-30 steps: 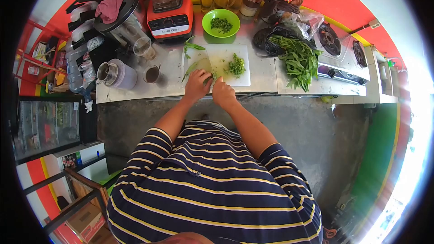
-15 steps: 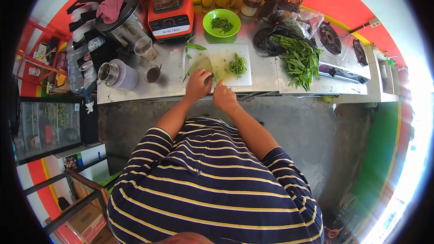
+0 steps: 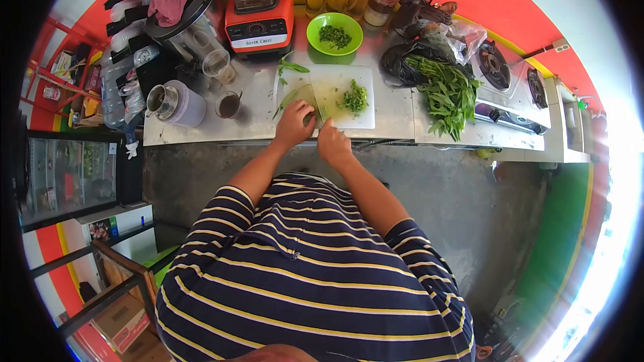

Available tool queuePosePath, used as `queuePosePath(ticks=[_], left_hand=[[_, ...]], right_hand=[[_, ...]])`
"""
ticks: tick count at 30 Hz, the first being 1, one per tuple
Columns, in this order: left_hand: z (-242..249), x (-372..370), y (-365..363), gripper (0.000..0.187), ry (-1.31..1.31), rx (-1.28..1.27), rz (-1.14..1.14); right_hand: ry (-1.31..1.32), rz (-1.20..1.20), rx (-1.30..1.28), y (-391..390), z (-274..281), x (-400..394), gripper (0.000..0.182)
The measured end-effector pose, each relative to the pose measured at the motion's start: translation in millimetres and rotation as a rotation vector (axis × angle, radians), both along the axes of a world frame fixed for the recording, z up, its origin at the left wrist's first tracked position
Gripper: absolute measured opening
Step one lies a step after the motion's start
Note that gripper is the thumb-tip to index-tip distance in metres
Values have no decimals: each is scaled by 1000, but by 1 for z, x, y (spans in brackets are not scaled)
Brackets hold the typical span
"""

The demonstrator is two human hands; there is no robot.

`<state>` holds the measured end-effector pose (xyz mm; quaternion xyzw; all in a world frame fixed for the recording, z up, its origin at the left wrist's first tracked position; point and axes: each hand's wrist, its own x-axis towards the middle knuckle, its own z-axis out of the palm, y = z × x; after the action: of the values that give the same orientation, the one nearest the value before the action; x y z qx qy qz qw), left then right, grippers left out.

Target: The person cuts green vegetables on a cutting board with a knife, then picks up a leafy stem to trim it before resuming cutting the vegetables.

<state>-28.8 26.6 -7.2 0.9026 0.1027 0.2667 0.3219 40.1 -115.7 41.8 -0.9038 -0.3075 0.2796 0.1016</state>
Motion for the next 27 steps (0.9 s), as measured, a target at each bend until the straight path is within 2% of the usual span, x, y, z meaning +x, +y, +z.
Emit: queuePosePath(ticks=[3, 9, 13, 21, 27], left_hand=[[0, 2, 1, 13, -20, 10, -18], [-1, 1, 2, 13, -70, -42, -11], [-1, 0, 1, 14, -56, -41, -16], [-2, 2, 2, 17, -39, -31, -9], [0, 2, 2, 19, -27, -2, -19]], right_hand=[[-24, 67, -50, 7, 3, 13, 36], [26, -8, -36, -5, -1, -6, 37], [21, -1, 6, 2, 2, 6, 36], [16, 25, -52, -8, -7, -7, 35], [-11, 65, -95, 8, 3, 12, 38]])
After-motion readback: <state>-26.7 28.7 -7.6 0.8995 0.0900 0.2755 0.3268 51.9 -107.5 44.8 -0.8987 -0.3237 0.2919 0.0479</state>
